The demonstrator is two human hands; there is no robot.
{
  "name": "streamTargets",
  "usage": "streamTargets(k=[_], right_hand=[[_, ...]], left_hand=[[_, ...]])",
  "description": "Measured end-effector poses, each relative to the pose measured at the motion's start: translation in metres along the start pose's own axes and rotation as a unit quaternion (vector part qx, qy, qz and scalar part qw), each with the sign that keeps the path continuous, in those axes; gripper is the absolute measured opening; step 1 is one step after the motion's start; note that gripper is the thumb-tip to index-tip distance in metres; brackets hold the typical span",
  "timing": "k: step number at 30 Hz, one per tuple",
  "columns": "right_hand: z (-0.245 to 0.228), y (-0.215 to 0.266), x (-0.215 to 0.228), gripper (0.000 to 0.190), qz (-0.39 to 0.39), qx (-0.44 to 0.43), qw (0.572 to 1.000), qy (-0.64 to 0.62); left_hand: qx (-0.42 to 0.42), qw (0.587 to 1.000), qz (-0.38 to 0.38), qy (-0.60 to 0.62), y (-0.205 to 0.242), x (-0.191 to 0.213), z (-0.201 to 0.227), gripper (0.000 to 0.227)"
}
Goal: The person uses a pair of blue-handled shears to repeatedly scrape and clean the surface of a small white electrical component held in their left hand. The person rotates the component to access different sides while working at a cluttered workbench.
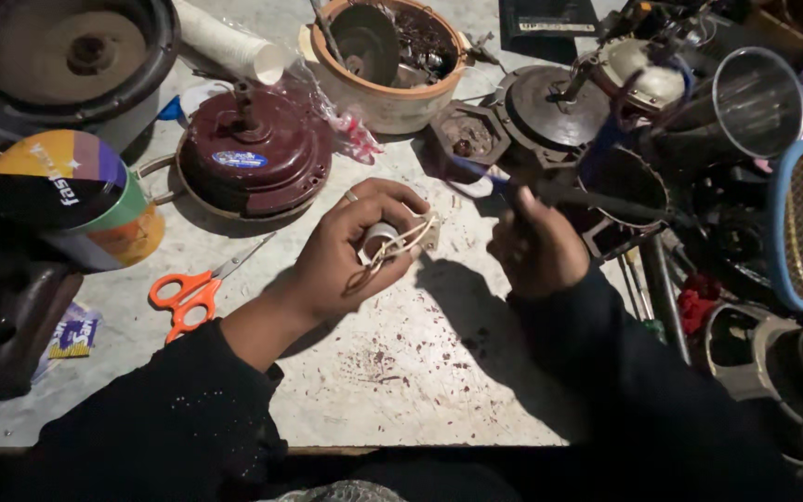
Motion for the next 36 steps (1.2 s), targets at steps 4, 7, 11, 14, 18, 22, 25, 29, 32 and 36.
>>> streamTargets(k=[4,7,11,14,18,22,25,29,32,36], right_hand=[[0.012,0.02,0.004,0.034,0.014,-0.053,0.998,-0.042],[0.008,0.024,-0.003,0.036,-0.032,-0.023,0.998,-0.058],[-0.003,0.035,-0.006,0.042,0.049,-0.014,0.999,0.015],[-0.011,0.04,-0.014,0.048,0.061,-0.014,0.997,0.051],[-0.01,0.046,-0.022,0.056,0.052,-0.046,0.983,0.169],[-0.004,0.047,-0.027,0.057,0.079,-0.08,0.976,0.189],[-0.003,0.045,-0.03,0.055,0.068,-0.079,0.976,0.193],[0.0,0.047,-0.031,0.054,0.066,-0.103,0.969,0.213],[0.003,0.046,-0.034,0.054,0.058,-0.107,0.963,0.24],[0.005,0.045,-0.035,0.049,0.052,-0.106,0.962,0.247]], left_hand=[[0.029,0.999,-0.022,0.037,0.006,-0.012,-0.01,0.023],[0.133,0.957,-0.021,0.258,0.01,-0.023,-0.032,0.033],[0.26,0.918,-0.006,0.301,0.015,-0.026,-0.053,0.039],[0.379,0.889,-0.037,0.255,0.02,-0.031,-0.064,0.044],[0.508,0.845,-0.057,0.157,0.025,-0.031,-0.068,0.053],[0.487,0.861,-0.098,-0.11,0.011,-0.016,-0.049,0.055],[0.581,0.806,-0.111,0.008,0.018,-0.019,-0.043,0.052],[0.556,0.819,-0.107,-0.098,0.01,-0.006,-0.045,0.049],[0.582,0.808,-0.094,-0.01,0.019,-0.001,-0.055,0.051],[0.554,0.825,-0.092,0.059,0.023,0.003,-0.068,0.062]])
Point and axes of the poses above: each hand's wrist, its own y-axis away from the middle knuckle, its own x-axis out of the back of the hand, z = x × y, the point moved 5 cm from there along -y, towards the middle knuckle, and after that the axes turned 10 degrees about -z, right-handed, at the moved point
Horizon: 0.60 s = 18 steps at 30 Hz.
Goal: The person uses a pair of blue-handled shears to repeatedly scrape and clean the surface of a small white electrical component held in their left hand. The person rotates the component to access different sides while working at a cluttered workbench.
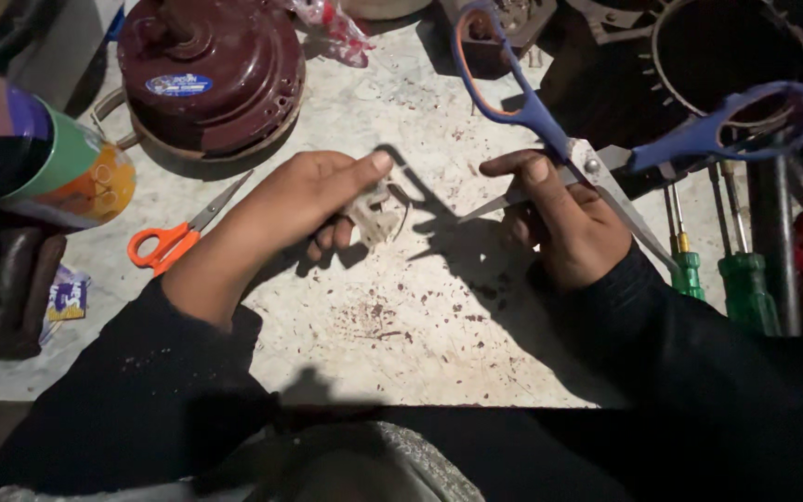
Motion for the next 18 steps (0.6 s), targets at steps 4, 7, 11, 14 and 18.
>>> streamTargets(k=[4,7,11,14,18], right_hand=[[0.001,-0.001,0.0,0.044,-0.002,-0.013,0.997,0.079],[0.003,0.002,-0.005,0.039,-0.034,0.002,0.994,0.101],[0.012,0.008,-0.009,0.03,-0.061,0.023,0.998,-0.009],[0.013,0.014,-0.01,0.027,-0.081,0.045,0.995,-0.035],[0.011,0.023,-0.01,0.025,-0.076,0.067,0.994,-0.042]], left_hand=[[0.0,0.993,-0.045,0.109,-0.003,-0.008,-0.003,0.068],[-0.032,0.983,-0.103,0.15,0.004,-0.02,0.003,0.063],[-0.084,0.944,-0.139,0.286,0.01,-0.029,0.01,0.055],[-0.069,0.918,-0.108,0.375,0.01,-0.03,0.004,0.046],[-0.208,0.909,-0.196,0.303,0.013,-0.035,0.009,0.045]])
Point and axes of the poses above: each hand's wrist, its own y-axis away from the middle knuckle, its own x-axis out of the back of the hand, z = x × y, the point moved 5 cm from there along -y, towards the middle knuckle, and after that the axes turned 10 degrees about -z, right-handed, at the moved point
